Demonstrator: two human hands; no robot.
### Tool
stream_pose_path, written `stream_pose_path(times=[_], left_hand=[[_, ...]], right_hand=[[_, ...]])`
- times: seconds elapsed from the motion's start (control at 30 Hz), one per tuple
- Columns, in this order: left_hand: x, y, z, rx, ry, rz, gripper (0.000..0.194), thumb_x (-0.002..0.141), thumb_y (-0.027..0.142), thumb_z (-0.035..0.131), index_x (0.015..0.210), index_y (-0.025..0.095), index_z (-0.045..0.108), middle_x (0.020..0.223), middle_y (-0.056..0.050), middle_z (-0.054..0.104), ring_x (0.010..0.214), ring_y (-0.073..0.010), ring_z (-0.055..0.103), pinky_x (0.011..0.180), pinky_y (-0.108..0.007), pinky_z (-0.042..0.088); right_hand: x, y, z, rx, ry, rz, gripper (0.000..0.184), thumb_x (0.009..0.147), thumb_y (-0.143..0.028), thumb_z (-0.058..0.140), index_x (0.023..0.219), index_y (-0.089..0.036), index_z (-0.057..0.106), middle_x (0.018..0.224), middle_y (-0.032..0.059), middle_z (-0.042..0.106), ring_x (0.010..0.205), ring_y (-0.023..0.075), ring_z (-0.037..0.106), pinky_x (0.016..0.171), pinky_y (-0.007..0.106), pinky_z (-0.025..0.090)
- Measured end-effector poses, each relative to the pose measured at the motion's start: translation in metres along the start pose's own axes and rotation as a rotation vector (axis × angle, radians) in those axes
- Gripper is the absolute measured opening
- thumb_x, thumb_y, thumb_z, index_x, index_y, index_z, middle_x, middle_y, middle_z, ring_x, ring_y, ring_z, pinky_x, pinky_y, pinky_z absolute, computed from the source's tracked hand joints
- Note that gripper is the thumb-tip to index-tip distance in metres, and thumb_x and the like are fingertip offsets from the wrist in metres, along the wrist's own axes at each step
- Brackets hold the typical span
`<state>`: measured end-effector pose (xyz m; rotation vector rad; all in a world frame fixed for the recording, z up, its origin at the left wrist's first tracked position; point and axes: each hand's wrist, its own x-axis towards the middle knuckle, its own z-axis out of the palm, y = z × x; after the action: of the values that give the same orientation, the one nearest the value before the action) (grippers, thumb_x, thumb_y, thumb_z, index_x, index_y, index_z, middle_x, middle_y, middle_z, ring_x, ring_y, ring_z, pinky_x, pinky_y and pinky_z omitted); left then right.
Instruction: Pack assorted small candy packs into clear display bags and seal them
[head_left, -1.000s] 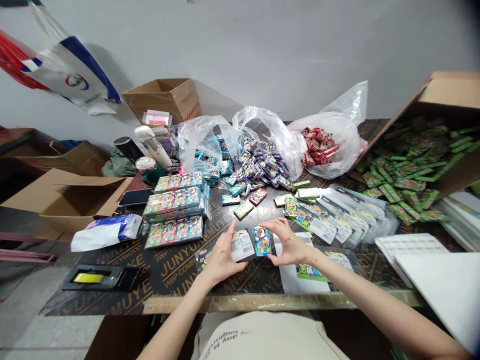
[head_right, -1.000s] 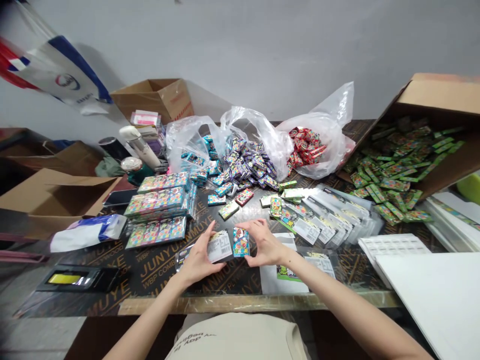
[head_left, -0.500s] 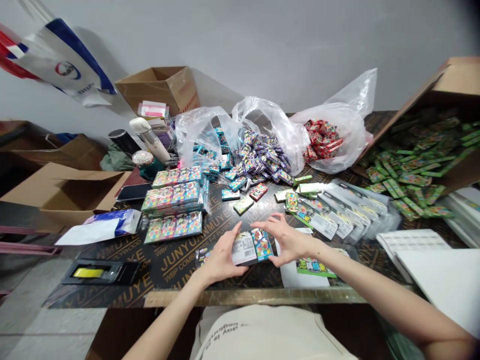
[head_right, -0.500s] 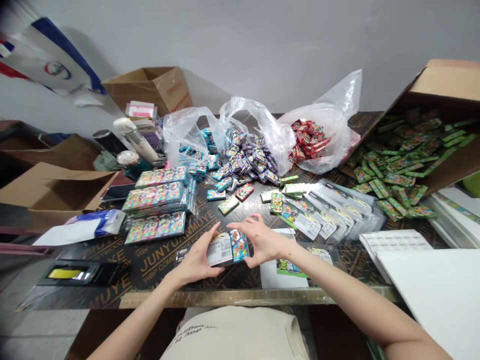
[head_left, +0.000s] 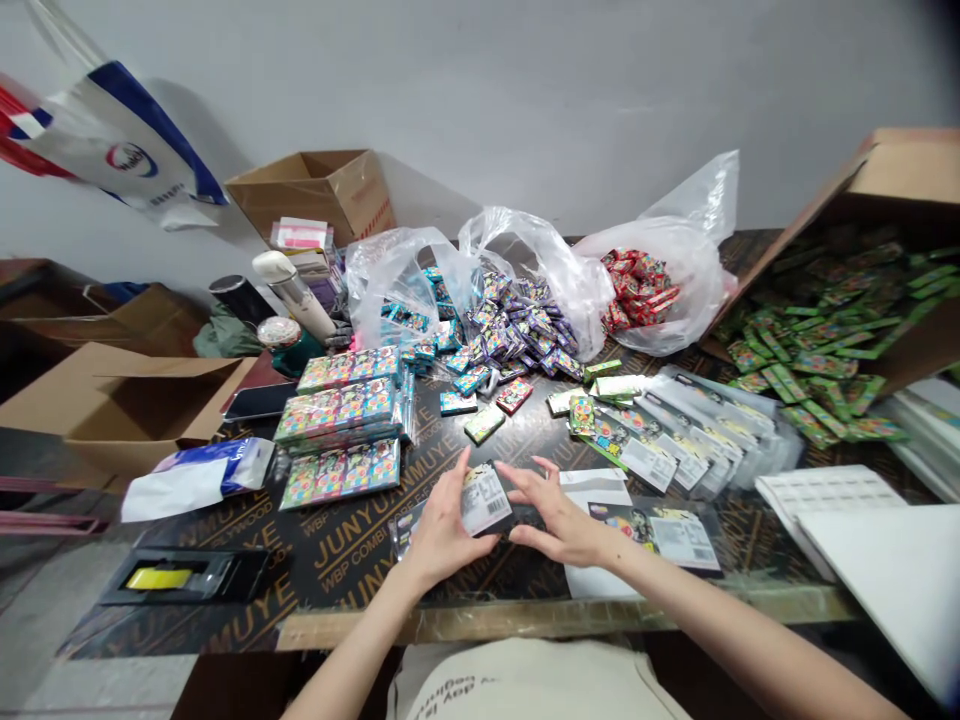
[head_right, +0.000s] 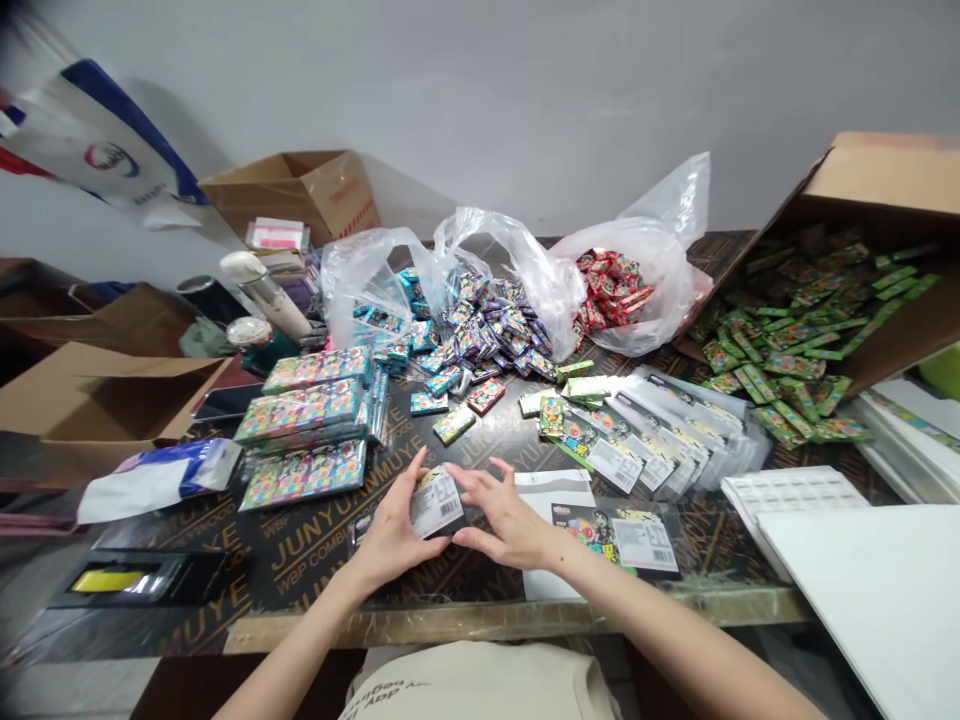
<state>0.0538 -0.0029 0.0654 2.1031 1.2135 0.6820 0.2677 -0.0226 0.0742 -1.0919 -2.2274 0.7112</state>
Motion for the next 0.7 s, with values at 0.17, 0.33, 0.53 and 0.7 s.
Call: stream_pose_path(times=[0.17, 0.33, 0.53, 0.7], left_hand=[[0.001, -0.007, 0.012, 0.048, -0.056, -0.013, 0.102, 0.056, 0.023, 0.069, 0.139, 0.022, 0.010, 0.126, -0.010, 0.042, 0.114, -0.0263, 0.042, 0.099, -0.042, 0.032], [-0.002, -0.019, 0.032, 0.179, -0.162, -0.030, 0.099, 0.053, 0.020, 0.066, 0.139, 0.019, 0.016, 0.121, -0.010, 0.045, 0.112, -0.0272, 0.040, 0.100, -0.043, 0.027], [-0.007, -0.029, 0.039, 0.228, -0.206, -0.065, 0.097, 0.056, 0.024, 0.062, 0.140, 0.018, 0.013, 0.126, -0.009, 0.043, 0.118, -0.0264, 0.033, 0.105, -0.042, 0.015], [-0.005, -0.028, 0.039, 0.222, -0.213, -0.097, 0.099, 0.056, 0.025, 0.062, 0.140, 0.018, 0.012, 0.126, -0.009, 0.044, 0.118, -0.0267, 0.034, 0.106, -0.042, 0.011]], right_hand=[[0.053, 0.062, -0.013, -0.186, 0.447, 0.245, 0.060, 0.079, -0.039, 0.055, 0.132, -0.025, 0.032, 0.119, 0.0085, 0.054, 0.112, 0.0258, 0.045, 0.097, 0.044, 0.023], [0.110, 0.133, -0.011, -0.420, 0.384, 0.511, 0.085, 0.058, -0.055, 0.065, 0.130, -0.021, 0.036, 0.117, 0.0138, 0.048, 0.107, 0.0320, 0.041, 0.085, 0.043, 0.030], [0.146, 0.154, -0.012, -0.486, 0.369, 0.616, 0.038, 0.076, -0.043, 0.051, 0.102, -0.016, 0.059, 0.104, 0.0130, 0.055, 0.103, 0.0285, 0.040, 0.087, 0.041, 0.025], [0.168, 0.151, -0.008, -0.422, 0.336, 0.615, 0.049, 0.061, -0.043, 0.066, 0.097, -0.011, 0.060, 0.109, 0.0186, 0.054, 0.108, 0.0341, 0.037, 0.091, 0.046, 0.022]])
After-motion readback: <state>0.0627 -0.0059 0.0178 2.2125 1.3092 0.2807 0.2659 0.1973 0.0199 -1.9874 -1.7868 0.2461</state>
